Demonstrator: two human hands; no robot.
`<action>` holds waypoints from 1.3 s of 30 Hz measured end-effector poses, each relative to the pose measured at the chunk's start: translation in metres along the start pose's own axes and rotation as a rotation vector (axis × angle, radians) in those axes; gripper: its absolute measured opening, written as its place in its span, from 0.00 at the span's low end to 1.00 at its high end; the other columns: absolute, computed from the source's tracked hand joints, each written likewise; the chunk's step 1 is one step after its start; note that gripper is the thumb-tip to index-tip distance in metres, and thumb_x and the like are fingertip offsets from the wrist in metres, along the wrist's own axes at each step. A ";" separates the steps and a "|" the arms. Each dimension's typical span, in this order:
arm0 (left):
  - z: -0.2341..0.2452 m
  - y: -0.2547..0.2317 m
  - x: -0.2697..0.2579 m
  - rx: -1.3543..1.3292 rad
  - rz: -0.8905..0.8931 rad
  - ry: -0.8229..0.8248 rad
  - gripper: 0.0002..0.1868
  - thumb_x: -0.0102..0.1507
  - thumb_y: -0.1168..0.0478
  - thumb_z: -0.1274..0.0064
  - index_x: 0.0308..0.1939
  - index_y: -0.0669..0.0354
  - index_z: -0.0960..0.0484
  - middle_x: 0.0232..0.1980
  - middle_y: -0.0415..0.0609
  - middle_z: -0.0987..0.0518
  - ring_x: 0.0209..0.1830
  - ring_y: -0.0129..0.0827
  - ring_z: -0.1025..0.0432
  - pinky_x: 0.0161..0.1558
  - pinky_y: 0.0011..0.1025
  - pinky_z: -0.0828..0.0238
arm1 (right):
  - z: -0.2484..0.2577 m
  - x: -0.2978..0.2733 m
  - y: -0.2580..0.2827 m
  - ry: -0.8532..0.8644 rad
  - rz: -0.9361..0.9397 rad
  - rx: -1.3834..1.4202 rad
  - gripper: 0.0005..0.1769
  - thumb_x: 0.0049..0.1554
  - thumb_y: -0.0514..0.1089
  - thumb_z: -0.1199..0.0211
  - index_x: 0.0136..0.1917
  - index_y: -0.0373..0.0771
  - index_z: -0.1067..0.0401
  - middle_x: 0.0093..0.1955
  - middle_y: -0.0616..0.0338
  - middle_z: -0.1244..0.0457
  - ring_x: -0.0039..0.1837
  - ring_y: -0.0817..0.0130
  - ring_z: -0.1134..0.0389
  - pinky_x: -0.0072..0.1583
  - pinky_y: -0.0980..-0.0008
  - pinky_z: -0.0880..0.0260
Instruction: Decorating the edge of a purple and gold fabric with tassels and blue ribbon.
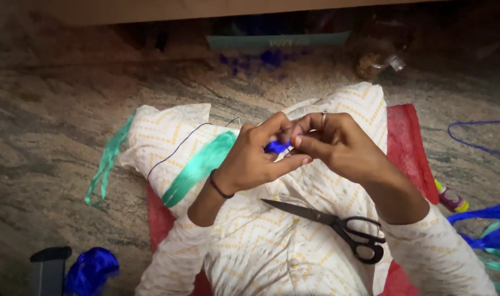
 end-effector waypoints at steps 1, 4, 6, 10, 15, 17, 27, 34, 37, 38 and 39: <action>0.000 0.002 0.000 0.006 -0.010 -0.011 0.20 0.59 0.57 0.28 0.42 0.57 0.27 0.29 0.42 0.24 0.23 0.18 0.35 0.26 0.21 0.38 | 0.002 0.001 -0.002 -0.004 0.007 0.018 0.05 0.62 0.36 0.39 0.51 0.32 0.26 0.47 0.60 0.31 0.49 0.75 0.31 0.51 0.72 0.29; -0.003 0.010 0.000 0.017 0.031 -0.070 0.21 0.60 0.58 0.29 0.38 0.59 0.30 0.27 0.45 0.29 0.21 0.21 0.39 0.25 0.24 0.41 | 0.006 0.004 -0.006 -0.021 0.037 0.081 0.06 0.63 0.38 0.40 0.52 0.33 0.29 0.48 0.62 0.32 0.50 0.75 0.31 0.53 0.72 0.27; -0.002 0.014 0.001 0.018 0.080 -0.118 0.22 0.60 0.59 0.30 0.35 0.61 0.33 0.24 0.46 0.31 0.20 0.23 0.41 0.23 0.26 0.43 | 0.007 0.003 -0.005 -0.036 0.060 0.122 0.06 0.64 0.39 0.41 0.53 0.34 0.30 0.48 0.64 0.33 0.51 0.76 0.30 0.54 0.71 0.26; 0.000 0.026 0.002 -0.062 0.123 -0.187 0.09 0.67 0.61 0.43 0.43 0.62 0.26 0.26 0.41 0.22 0.26 0.20 0.27 0.26 0.25 0.34 | 0.007 -0.001 0.005 -0.126 0.034 0.038 0.10 0.65 0.42 0.43 0.57 0.35 0.31 0.48 0.64 0.31 0.50 0.75 0.28 0.46 0.73 0.29; 0.001 0.054 0.002 -0.105 0.134 -0.234 0.07 0.70 0.64 0.48 0.40 0.66 0.23 0.31 0.46 0.19 0.28 0.23 0.28 0.27 0.24 0.35 | 0.014 -0.004 -0.035 -0.202 -0.088 -0.049 0.13 0.63 0.42 0.41 0.59 0.35 0.26 0.42 0.64 0.31 0.41 0.77 0.32 0.37 0.78 0.39; -0.001 0.068 0.001 -0.275 0.142 -0.251 0.06 0.73 0.65 0.49 0.46 0.65 0.20 0.37 0.49 0.19 0.35 0.26 0.26 0.38 0.24 0.26 | 0.012 -0.005 -0.036 -0.245 -0.073 0.036 0.13 0.64 0.42 0.39 0.55 0.32 0.20 0.36 0.61 0.32 0.37 0.77 0.36 0.38 0.78 0.40; 0.019 0.020 -0.019 0.146 0.125 -0.474 0.06 0.64 0.66 0.38 0.41 0.66 0.18 0.37 0.50 0.15 0.35 0.32 0.17 0.38 0.27 0.22 | 0.003 -0.003 -0.020 -0.297 0.114 -0.048 0.10 0.61 0.41 0.35 0.51 0.32 0.19 0.40 0.65 0.29 0.41 0.80 0.32 0.43 0.78 0.31; 0.016 0.055 -0.023 -0.111 0.271 -0.368 0.08 0.65 0.65 0.40 0.43 0.68 0.15 0.36 0.48 0.13 0.34 0.23 0.19 0.38 0.23 0.22 | -0.008 -0.029 0.025 -0.486 0.387 -0.533 0.06 0.57 0.38 0.30 0.45 0.32 0.19 0.33 0.61 0.32 0.35 0.79 0.35 0.38 0.75 0.36; 0.007 0.071 -0.024 -0.330 0.315 -0.324 0.08 0.67 0.65 0.44 0.43 0.70 0.16 0.36 0.48 0.14 0.34 0.21 0.20 0.39 0.21 0.22 | -0.022 -0.038 0.047 -0.557 0.589 -0.797 0.06 0.55 0.37 0.27 0.40 0.33 0.22 0.32 0.57 0.33 0.33 0.76 0.35 0.36 0.73 0.38; 0.004 0.077 -0.026 -0.437 0.339 -0.321 0.08 0.67 0.66 0.45 0.42 0.71 0.17 0.37 0.48 0.14 0.34 0.21 0.21 0.38 0.21 0.22 | -0.027 -0.042 0.053 -0.588 0.666 -0.881 0.08 0.54 0.37 0.27 0.37 0.33 0.24 0.32 0.56 0.33 0.33 0.75 0.35 0.36 0.73 0.38; 0.006 0.069 -0.027 -0.437 0.334 -0.320 0.08 0.67 0.66 0.45 0.42 0.71 0.17 0.37 0.48 0.14 0.34 0.21 0.21 0.38 0.21 0.22 | -0.024 -0.040 0.053 -0.591 0.670 -0.883 0.08 0.54 0.37 0.27 0.37 0.33 0.24 0.32 0.56 0.33 0.33 0.75 0.35 0.36 0.73 0.38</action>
Point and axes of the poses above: each hand's wrist, its own x-axis towards the middle knuckle, its own z-axis out of the back of the hand, y = z × x, the point moved 10 cm from there along x, towards the middle knuckle
